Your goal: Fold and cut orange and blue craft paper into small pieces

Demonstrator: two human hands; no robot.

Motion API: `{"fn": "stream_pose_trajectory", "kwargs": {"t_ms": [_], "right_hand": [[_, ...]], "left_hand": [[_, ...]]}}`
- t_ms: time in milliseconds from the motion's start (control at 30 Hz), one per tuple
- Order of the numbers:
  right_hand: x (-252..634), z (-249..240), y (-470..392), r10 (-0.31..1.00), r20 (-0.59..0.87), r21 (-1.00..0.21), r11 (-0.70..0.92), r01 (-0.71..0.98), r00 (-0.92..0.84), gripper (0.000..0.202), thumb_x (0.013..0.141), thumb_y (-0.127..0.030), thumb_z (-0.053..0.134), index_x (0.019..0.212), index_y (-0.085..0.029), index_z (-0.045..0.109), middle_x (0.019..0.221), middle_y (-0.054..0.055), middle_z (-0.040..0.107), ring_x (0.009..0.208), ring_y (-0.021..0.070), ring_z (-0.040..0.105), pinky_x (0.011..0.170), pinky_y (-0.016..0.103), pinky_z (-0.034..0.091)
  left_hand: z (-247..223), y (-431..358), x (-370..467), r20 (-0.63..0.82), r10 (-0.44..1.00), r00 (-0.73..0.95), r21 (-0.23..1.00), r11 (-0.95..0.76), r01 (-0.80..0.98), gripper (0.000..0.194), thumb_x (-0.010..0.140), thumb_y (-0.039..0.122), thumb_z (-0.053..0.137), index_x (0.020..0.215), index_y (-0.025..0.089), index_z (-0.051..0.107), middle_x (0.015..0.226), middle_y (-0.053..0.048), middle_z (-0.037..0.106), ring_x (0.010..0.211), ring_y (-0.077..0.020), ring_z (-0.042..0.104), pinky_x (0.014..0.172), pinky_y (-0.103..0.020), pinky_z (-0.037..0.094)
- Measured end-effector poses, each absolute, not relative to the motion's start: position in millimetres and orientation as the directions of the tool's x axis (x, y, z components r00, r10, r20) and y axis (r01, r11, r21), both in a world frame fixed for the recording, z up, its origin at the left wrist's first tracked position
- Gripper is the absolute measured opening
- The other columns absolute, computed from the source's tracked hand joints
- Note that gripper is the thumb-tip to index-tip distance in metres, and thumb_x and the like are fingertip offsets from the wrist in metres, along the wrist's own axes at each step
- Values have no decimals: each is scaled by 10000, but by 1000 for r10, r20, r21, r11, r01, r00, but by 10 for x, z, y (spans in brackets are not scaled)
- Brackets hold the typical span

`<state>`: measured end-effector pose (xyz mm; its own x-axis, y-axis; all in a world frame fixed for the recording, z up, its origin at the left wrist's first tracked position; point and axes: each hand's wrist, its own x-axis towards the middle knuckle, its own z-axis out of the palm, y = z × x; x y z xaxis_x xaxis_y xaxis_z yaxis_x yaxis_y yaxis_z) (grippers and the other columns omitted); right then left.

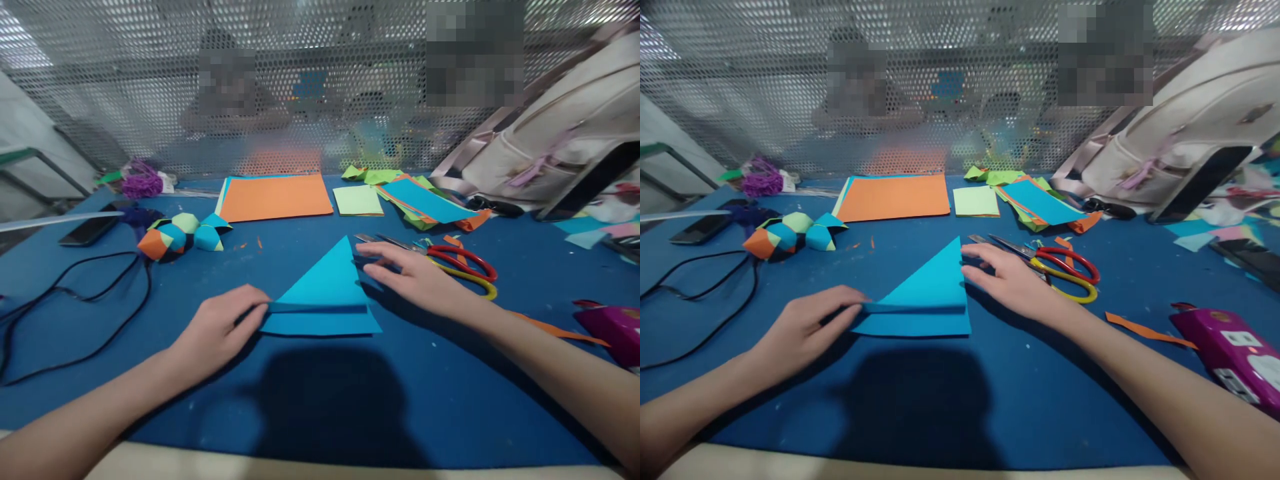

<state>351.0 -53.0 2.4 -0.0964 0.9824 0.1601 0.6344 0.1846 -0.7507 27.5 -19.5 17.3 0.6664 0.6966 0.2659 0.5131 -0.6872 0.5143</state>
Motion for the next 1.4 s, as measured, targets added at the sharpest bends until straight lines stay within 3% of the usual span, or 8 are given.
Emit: {"fn": "stream_pose_trajectory", "kwargs": {"t_ms": [100, 233, 500, 633, 767, 967, 1167, 1400], "right_hand": [[3515, -8, -480, 993, 108, -878, 77, 473, 39, 415, 909, -491, 543, 1195, -205, 637, 1279, 115, 665, 1147, 275, 639, 933, 463, 552], [3447, -46, -448, 990, 17, -984, -8, 177, 137, 413, 858, -513, 634, 1158, -230, 614, 1283, 118, 649, 1160, 268, 633, 888, 423, 571], [3169, -48, -519, 973, -232, -938, -226, -264, -8, 389, 746, -408, 739, 1041, -184, 621, 1079, 143, 736, 970, 282, 714, 824, 440, 584], [3119, -85, -525, 971, -233, -928, -236, -289, -44, 388, 595, -234, 794, 938, -191, 618, 1050, 116, 758, 933, 285, 723, 814, 439, 580], [3119, -80, -514, 983, -180, -945, -180, -275, -26, 355, 581, -208, 783, 894, -201, 618, 1020, 88, 767, 944, 271, 720, 844, 421, 564], [3097, -33, -568, 981, -168, -965, -183, -186, -96, 384, 621, -204, 743, 996, -205, 655, 1032, 68, 763, 951, 256, 716, 839, 410, 558], [3114, 21, -615, 963, -193, -971, -215, -105, -187, 374, 657, -226, 740, 1020, -200, 655, 953, 34, 764, 816, 209, 711, 753, 363, 564], [3188, -64, -495, 990, -134, -990, -135, -32, -36, 374, 628, -364, 820, 916, -190, 657, 783, 4, 717, 742, 172, 662, 704, 318, 522]], "left_hand": [[238, -143, 291, 215, 875, 433, 638, -461, 616, 276, 891, 435, 513, 834, 215, 669, 802, -24, 708, 735, -193, 636, 686, -273, 491], [192, -116, 308, 149, 948, 283, 758, -293, 583, 311, 827, 504, 562, 890, 220, 671, 863, -26, 706, 799, -213, 625, 721, -287, 482], [161, -176, 364, 150, 955, 258, 877, -249, 410, 258, 737, 452, 675, 774, 213, 583, 976, -29, 672, 893, -195, 604, 814, -293, 472], [165, -169, 399, -102, 980, 171, 980, 69, 188, 298, 693, 419, 730, 807, 222, 538, 705, 62, 558, 578, -106, 485, 535, -219, 410], [148, -87, 407, -299, 939, 169, 952, 306, -17, 355, 617, 338, 793, 799, 211, 516, 665, 72, 570, 567, -109, 542, 523, -212, 461], [181, -73, 344, -298, 880, 369, 949, 315, 14, 472, 717, 419, 818, 1109, 234, 632, 1065, -53, 745, 877, -241, 719, 768, -367, 593], [209, -100, 389, -360, 896, 261, 922, 385, -51, 435, 651, 396, 851, 1003, 181, 712, 963, -89, 781, 842, -286, 744, 758, -412, 611], [146, -95, 439, -326, 907, 267, 923, 366, -117, 471, 630, 367, 874, 1014, 166, 690, 1002, -92, 775, 900, -292, 737, 773, -415, 617]]}}
